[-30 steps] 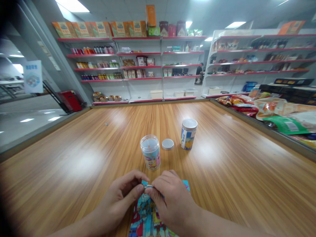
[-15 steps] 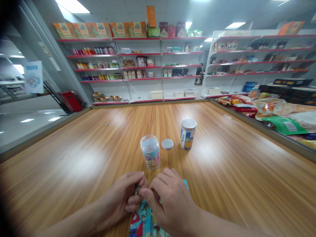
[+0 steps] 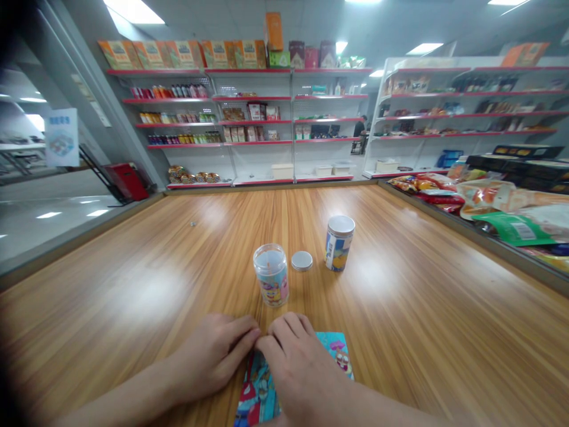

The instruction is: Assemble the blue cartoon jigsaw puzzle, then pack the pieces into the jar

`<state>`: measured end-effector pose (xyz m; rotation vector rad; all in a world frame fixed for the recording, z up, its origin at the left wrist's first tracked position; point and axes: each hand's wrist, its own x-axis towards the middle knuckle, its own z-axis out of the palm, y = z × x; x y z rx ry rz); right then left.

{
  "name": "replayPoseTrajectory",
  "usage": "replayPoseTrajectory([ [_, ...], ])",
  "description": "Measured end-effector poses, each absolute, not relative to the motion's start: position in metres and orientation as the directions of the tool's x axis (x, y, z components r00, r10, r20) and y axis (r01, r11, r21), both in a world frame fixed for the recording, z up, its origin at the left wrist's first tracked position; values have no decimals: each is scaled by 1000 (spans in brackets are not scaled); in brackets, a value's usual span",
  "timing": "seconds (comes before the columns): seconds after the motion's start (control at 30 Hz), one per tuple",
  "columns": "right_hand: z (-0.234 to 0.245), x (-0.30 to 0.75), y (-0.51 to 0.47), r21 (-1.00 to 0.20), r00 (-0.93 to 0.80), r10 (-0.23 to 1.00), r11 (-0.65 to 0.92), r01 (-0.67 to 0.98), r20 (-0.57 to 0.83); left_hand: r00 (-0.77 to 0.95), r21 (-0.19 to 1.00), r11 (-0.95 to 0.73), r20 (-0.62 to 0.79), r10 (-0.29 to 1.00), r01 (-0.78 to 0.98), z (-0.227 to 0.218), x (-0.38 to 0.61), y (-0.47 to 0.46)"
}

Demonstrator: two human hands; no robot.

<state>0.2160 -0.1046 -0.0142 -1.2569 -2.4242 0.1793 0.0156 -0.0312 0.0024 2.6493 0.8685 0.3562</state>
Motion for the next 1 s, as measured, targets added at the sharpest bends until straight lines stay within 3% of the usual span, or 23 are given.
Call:
replayPoseTrajectory([
  [0.43, -9, 216, -108, -354, -484, 833, 553, 754, 269, 812, 425, -758, 87, 577, 494, 6, 18, -38],
  [0.53, 1, 220, -111, -303, -458, 861, 508, 807, 224, 806, 444, -753, 106, 583, 486, 6, 16, -38],
  [0.63, 22, 232, -119, -147, -440, 886, 460, 876, 146, 819, 456, -753, 87, 568, 474, 11, 14, -39],
  [0.73, 43, 247, -128, 26, -478, 877, 477, 878, 51, 848, 341, -794, -19, 530, 504, 21, 16, -43],
  [0.83, 51, 254, -128, 19, -502, 865, 502, 865, -20, 844, 201, -820, -135, 519, 537, 30, 20, -46],
  [1.0, 44, 253, -119, -3, -465, 876, 468, 884, -127, 811, 189, -789, -177, 557, 584, 33, 21, -48],
])
